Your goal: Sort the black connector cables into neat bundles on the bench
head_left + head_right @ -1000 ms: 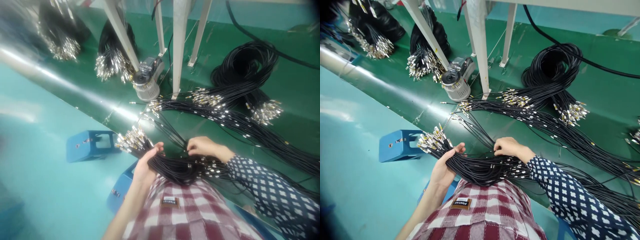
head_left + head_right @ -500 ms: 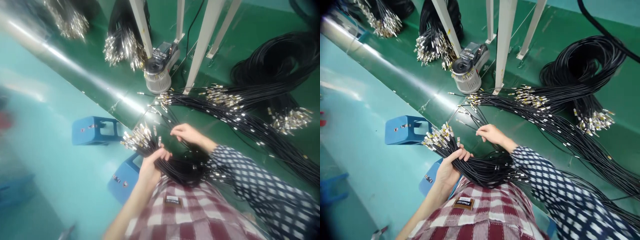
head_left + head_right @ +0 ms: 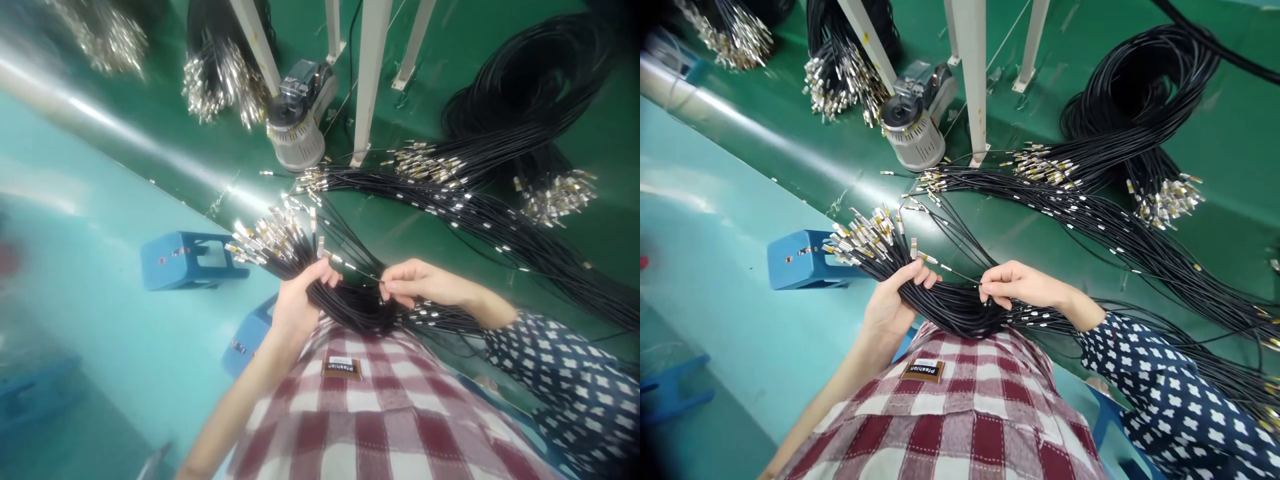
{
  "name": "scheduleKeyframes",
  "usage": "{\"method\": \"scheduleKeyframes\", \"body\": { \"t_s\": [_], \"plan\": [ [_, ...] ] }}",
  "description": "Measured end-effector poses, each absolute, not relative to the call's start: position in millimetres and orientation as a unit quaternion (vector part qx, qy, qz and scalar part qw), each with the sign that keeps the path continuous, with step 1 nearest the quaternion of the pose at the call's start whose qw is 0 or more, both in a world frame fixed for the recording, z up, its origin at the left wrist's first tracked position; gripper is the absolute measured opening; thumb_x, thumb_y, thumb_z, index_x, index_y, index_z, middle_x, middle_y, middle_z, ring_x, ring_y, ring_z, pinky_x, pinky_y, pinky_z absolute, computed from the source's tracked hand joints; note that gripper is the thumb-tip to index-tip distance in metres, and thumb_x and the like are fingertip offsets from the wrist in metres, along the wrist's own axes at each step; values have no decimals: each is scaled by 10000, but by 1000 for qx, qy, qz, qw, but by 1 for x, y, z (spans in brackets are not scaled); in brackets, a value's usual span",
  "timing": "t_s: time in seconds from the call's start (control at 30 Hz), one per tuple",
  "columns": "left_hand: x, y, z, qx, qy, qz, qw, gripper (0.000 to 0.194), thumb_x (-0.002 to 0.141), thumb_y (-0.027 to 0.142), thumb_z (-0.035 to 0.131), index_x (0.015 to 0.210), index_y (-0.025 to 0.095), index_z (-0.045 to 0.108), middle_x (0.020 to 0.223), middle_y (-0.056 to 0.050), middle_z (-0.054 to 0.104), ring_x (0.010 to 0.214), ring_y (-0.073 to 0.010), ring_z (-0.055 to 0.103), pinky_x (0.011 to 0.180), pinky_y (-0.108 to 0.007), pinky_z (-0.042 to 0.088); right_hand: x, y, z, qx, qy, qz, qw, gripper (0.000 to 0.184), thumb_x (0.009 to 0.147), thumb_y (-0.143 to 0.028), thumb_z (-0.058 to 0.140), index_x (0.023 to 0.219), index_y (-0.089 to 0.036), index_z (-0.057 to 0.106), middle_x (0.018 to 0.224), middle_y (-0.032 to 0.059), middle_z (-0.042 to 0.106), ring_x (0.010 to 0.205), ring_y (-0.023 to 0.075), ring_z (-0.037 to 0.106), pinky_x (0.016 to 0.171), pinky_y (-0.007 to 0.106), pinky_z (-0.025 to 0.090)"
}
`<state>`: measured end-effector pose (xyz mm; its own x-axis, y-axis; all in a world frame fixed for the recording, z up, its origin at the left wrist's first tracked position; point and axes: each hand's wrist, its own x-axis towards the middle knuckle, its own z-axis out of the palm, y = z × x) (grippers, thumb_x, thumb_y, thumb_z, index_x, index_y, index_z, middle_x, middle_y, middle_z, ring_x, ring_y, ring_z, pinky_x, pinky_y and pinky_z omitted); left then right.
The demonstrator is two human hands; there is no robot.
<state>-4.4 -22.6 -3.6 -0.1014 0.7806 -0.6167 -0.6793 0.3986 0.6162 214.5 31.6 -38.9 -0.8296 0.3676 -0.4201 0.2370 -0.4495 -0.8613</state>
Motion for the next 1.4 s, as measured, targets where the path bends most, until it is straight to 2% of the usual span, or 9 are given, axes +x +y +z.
{"method": "scheduleKeyframes", "body": {
  "t_s": [0.13,0.23,0.4,0.53,0.73,1.0,1.07,1.2,1.4],
  "plan": [
    [-4,-22,-4,33,509,549,662,123,707,150,732,804,106,670,541,38,465,548,-96,477,659,-263,456,217,34,-38,-267,-545,794,12,368,896,-470,566,839,-118,655,510,-50,487,485,75,407,536,227,331],
    [-4,-22,-3,30,515,533,671,103,701,150,734,723,99,647,536,32,464,561,-102,492,670,-267,466,218,35,-33,-264,-576,773,-12,402,906,-496,537,860,-119,667,553,-22,541,534,98,477,579,239,377],
    [-2,-22,1,28,524,538,660,88,699,123,725,687,103,640,542,25,481,557,-93,501,597,-217,447,186,30,-6,-379,-761,522,78,326,901,-487,566,902,-179,675,892,30,658,751,139,561,666,255,382],
    [-3,-20,1,18,524,546,654,141,685,97,730,627,107,602,551,26,478,535,-71,471,537,-183,411,151,20,-1,-396,-831,363,149,273,975,-389,480,864,-186,624,842,7,642,749,128,551,662,254,355],
    [-7,-18,-5,6,518,544,660,117,669,113,734,652,102,619,531,31,449,548,-100,482,613,-241,459,190,7,-36,-366,-895,224,123,364,1005,-376,416,776,-172,612,771,24,612,706,144,522,650,297,319],
    [-6,-16,-7,-3,508,539,672,122,675,116,731,631,105,617,519,33,439,535,-95,476,617,-246,462,211,6,-38,-392,-840,321,192,277,943,-432,523,1013,-195,646,1108,91,624,981,211,551,814,317,430],
    [-7,-17,-7,-7,504,547,668,81,680,116,726,721,97,658,521,38,446,536,-92,475,631,-244,466,193,9,-34,-402,-815,369,196,254,972,-371,469,901,-195,639,929,56,655,849,176,575,735,284,433],
    [-12,-18,-10,-5,510,550,661,273,690,136,715,961,112,695,535,40,496,536,-95,489,646,-245,474,155,16,-29,-501,-678,473,258,352,1001,-301,367,733,-188,564,541,-34,528,508,105,486,560,224,380],
    [-26,-18,-22,21,515,478,711,183,664,222,745,790,96,706,540,-31,587,565,-144,560,569,-247,461,126,40,-22,-384,-752,523,117,365,995,-279,408,762,-201,678,777,-23,725,679,96,637,715,213,429]
  ]
}}
